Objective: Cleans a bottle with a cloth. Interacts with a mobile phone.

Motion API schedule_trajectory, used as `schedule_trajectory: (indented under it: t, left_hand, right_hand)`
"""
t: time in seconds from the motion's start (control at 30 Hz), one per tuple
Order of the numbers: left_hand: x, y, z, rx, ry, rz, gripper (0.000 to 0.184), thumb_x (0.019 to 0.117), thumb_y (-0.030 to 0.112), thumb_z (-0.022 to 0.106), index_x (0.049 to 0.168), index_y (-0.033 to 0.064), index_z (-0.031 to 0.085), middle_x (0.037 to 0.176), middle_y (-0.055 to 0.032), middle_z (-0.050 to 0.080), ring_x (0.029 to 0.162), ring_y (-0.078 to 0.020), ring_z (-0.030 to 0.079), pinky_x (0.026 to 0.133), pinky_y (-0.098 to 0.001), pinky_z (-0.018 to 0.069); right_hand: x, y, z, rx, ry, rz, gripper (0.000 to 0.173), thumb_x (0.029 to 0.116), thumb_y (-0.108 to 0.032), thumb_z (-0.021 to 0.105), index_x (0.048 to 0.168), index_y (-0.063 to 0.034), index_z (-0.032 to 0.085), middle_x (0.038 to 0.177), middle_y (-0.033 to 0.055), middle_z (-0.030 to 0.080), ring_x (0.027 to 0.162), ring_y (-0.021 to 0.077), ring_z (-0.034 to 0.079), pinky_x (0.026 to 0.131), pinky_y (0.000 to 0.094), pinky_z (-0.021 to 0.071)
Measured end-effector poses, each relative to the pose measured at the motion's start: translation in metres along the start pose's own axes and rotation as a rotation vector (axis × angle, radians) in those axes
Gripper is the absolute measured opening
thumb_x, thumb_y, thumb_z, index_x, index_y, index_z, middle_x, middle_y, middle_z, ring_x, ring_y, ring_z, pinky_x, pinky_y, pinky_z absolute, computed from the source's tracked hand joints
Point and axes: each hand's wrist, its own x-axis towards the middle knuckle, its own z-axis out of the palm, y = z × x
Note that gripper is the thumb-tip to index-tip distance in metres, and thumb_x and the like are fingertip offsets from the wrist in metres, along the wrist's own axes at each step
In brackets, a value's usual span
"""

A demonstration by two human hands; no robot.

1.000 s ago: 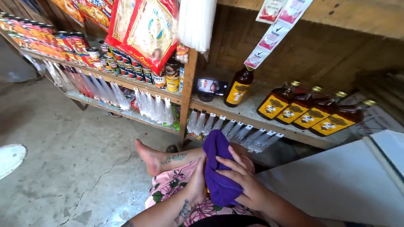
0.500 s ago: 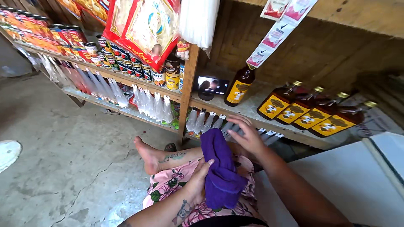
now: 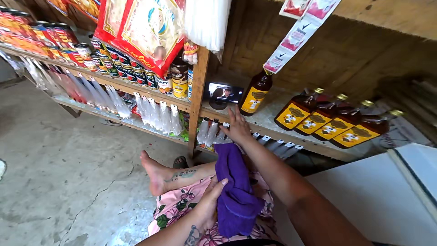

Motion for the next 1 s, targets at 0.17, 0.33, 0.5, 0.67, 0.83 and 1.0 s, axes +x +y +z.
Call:
schedule_trajectory:
  t: [0.17,0.33,0.5,0.67,0.83,1.0]
  left_hand:
    - [0.001,0.000,0.000,-0.008,0.003,-0.011,0.046,0.1037,0.032,0.049,0.143,0.0100,0.039,0.116,-0.0098,0.068,0.107,-0.0178,0.069,0.093,-0.0368,0.0582]
    - [0.001,0.000,0.000,-0.005,0.000,-0.003,0.047,0.1052,0.030,0.046,0.146,0.0096,0.036,0.119,-0.0101,0.067,0.108,-0.0176,0.068,0.094,-0.0366,0.0578]
    - [0.001,0.001,0.000,-0.014,0.009,-0.022,0.047,0.1049,0.030,0.046,0.145,0.0093,0.036,0.118,-0.0107,0.067,0.108,-0.0186,0.069,0.094,-0.0375,0.0581]
    - [0.002,0.000,-0.001,-0.016,0.006,-0.019,0.046,0.1053,0.031,0.046,0.145,0.0097,0.037,0.118,-0.0110,0.067,0.108,-0.0189,0.069,0.093,-0.0377,0.0582]
    - [0.002,0.001,-0.001,0.007,0.012,-0.010,0.047,0.1051,0.030,0.046,0.146,0.0102,0.036,0.119,-0.0111,0.067,0.108,-0.0188,0.068,0.093,-0.0377,0.0582]
    - [0.000,0.002,0.000,-0.001,0.013,-0.026,0.044,0.1057,0.032,0.045,0.144,0.0110,0.038,0.118,-0.0093,0.067,0.107,-0.0173,0.068,0.092,-0.0363,0.0583]
  right_hand:
    - [0.011,0.001,0.006,-0.034,0.026,0.007,0.091,0.0945,-0.044,0.068,0.164,-0.0116,0.020,0.170,0.0221,0.005,0.132,0.0473,0.050,0.100,0.0569,0.0468]
    - [0.014,0.002,0.008,-0.060,-0.008,0.001,0.091,0.0947,-0.045,0.067,0.166,-0.0174,0.016,0.171,0.0180,0.005,0.137,0.0450,0.046,0.098,0.0589,0.0455]
    - [0.017,0.000,0.006,-0.077,-0.042,0.022,0.091,0.0958,-0.045,0.067,0.166,-0.0186,0.014,0.172,0.0151,0.003,0.139,0.0430,0.045,0.100,0.0583,0.0436]
    - [0.016,0.000,0.004,-0.077,-0.051,0.034,0.091,0.0957,-0.045,0.067,0.166,-0.0197,0.015,0.172,0.0156,0.005,0.139,0.0431,0.045,0.102,0.0579,0.0429]
    - [-0.010,0.005,-0.005,0.054,-0.059,-0.071,0.085,0.0950,-0.037,0.069,0.164,-0.0164,0.023,0.170,0.0195,0.013,0.139,0.0474,0.044,0.106,0.0636,0.0412]
    - [-0.062,0.018,-0.039,0.474,-0.151,-0.134,0.058,0.1024,-0.029,0.060,0.155,-0.0115,0.044,0.165,0.0143,0.033,0.144,0.0337,0.043,0.117,0.0550,0.0361]
